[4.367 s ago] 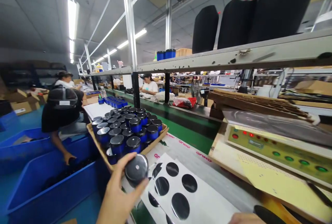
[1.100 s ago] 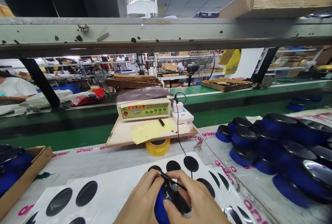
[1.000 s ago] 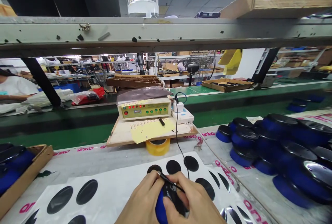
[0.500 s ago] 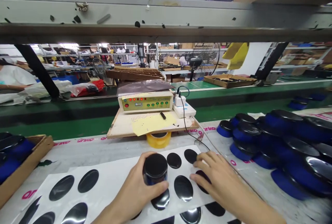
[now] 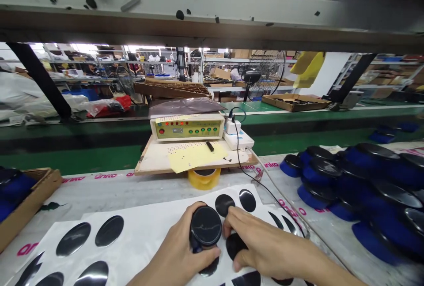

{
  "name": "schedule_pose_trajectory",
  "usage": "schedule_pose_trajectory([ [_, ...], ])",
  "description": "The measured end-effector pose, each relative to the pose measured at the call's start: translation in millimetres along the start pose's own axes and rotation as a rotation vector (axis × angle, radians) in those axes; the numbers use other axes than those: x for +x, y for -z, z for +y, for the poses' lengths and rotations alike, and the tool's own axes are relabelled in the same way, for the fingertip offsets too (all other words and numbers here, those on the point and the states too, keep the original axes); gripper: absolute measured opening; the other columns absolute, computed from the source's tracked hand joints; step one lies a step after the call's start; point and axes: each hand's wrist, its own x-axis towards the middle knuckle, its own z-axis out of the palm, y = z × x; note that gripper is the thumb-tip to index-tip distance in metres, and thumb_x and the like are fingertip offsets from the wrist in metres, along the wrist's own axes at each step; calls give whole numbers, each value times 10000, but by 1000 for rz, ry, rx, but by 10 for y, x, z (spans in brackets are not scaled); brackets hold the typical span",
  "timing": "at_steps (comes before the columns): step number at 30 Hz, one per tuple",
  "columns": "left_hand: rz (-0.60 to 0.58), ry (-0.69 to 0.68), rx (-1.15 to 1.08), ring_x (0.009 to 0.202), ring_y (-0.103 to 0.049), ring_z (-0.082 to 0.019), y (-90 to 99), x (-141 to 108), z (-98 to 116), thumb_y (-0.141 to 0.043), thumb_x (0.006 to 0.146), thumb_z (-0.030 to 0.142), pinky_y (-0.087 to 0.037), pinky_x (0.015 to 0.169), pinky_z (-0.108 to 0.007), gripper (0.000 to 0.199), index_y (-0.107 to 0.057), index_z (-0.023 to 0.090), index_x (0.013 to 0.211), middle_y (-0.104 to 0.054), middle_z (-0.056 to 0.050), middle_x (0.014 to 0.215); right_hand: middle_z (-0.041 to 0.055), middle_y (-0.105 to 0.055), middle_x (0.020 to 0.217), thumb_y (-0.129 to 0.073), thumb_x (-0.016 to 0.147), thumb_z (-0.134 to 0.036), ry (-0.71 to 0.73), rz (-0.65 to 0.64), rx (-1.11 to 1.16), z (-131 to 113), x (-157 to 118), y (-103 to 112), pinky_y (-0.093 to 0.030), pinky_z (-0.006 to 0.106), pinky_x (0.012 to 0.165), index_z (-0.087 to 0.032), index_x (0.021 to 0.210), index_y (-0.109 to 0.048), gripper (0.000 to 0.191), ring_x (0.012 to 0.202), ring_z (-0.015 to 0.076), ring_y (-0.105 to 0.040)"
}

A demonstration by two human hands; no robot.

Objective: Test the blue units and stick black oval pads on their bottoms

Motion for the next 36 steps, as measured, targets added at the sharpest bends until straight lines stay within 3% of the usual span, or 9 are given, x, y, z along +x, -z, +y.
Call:
schedule_pose_trajectory([
  [3,-8,13,-2,1100,-529,-258,4,-1,15,-683,625,183,-396,956,-380,643,-433,256,1213,-570,-37,1201,19,-494,985,-553,868,-140,98,85,-46,-10,-87,-15,-435,279,815,-229,954,-545,123,958,173,-510],
  [7,-29,29,5,1079,-539,-252,13,-7,33,-694,632,178,-414,939,-375,638,-430,264,1206,-571,-34,1193,46,-510,932,-387,950,-169,186,277,-92,75,-312,-17,-447,275,708,-231,920,-576,201,853,172,-521],
  [10,-42,-2,14,1125,-517,-256,26,-15,-1,-716,635,191,-407,966,-376,657,-424,277,1217,-546,-35,1239,44,-541,889,-466,914,-189,158,580,11,153,-532,-25,-459,256,674,-242,875,-603,152,810,176,-546],
  [13,-87,-74,69,1195,-473,-257,40,-20,-69,-757,634,243,-370,1026,-375,674,-433,310,1221,-506,-20,1295,33,-598,842,-622,821,-269,71,874,324,103,-615,-102,-489,243,645,-257,834,-639,25,784,200,-592],
  [16,-129,-169,120,1205,-468,-249,46,-20,-131,-774,654,362,-372,1039,-363,688,-424,330,1246,-495,-18,1307,19,-603,728,-699,746,-372,-105,863,714,-90,-445,-273,-465,218,535,-232,721,-636,155,641,172,-579],
  [19,-142,-194,136,1164,-505,-243,43,-21,-159,-767,665,404,-413,1006,-360,703,-409,341,1268,-514,-19,1288,-11,-526,616,-683,752,-460,-224,819,991,-239,-160,-457,-422,194,541,-198,624,-581,308,585,126,-493],
  [23,-140,-153,132,1191,-490,-254,49,-23,-155,-794,631,355,-397,1032,-377,729,-431,351,1263,-513,-9,1307,-13,-522,677,-701,735,-482,-229,893,1171,-187,31,-575,-417,187,611,-190,655,-587,323,666,127,-463],
  [28,-148,-53,116,1252,-442,-268,67,-29,-134,-786,627,321,-356,1075,-408,767,-420,329,1301,-478,-23,1360,-12,-561,716,-754,705,-403,-236,886,1532,-136,4,-549,-451,216,661,-203,715,-624,238,702,142,-517],
  [36,-138,-109,110,1305,-385,-244,85,-26,-148,-746,681,335,-288,1118,-400,712,-422,409,1311,-435,33,1405,48,-705,816,-801,626,-316,-249,895,1804,-245,1,-485,-502,344,771,-199,835,-724,252,840,256,-641],
])
